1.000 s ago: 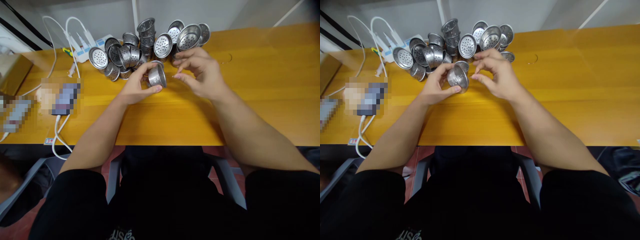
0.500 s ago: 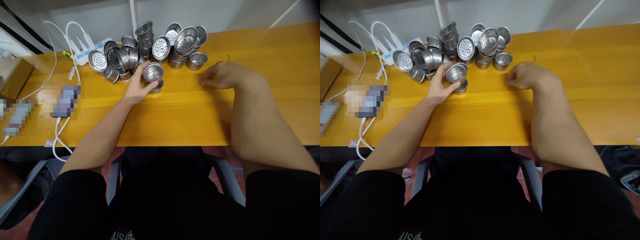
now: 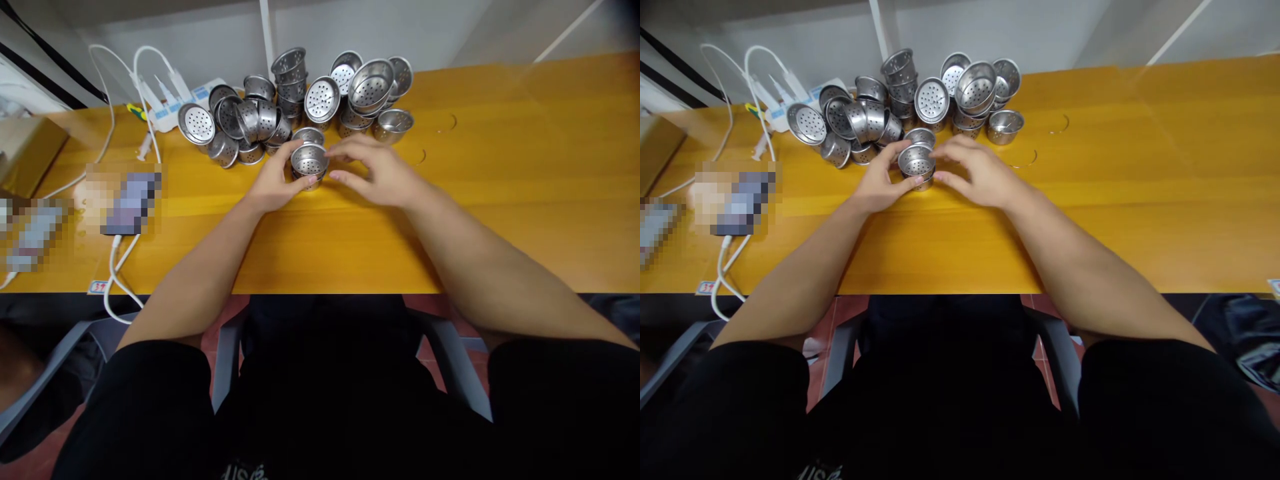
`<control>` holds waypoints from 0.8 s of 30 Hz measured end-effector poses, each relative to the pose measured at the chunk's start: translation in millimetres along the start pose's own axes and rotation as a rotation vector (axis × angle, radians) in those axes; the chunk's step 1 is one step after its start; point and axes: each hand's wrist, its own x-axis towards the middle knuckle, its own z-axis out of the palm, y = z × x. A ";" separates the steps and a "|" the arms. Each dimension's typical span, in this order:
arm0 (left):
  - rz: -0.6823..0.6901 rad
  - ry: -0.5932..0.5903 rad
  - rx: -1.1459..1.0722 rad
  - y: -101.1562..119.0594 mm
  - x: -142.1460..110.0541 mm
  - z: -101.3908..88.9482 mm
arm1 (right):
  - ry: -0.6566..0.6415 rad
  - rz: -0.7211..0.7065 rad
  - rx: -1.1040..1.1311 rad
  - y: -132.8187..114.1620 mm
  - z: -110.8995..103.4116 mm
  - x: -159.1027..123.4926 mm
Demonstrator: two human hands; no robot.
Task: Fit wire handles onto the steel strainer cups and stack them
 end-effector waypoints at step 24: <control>-0.013 -0.134 -0.085 19.9 -2.9 1.3 | -0.028 0.054 -0.180 50.1 26.8 18.4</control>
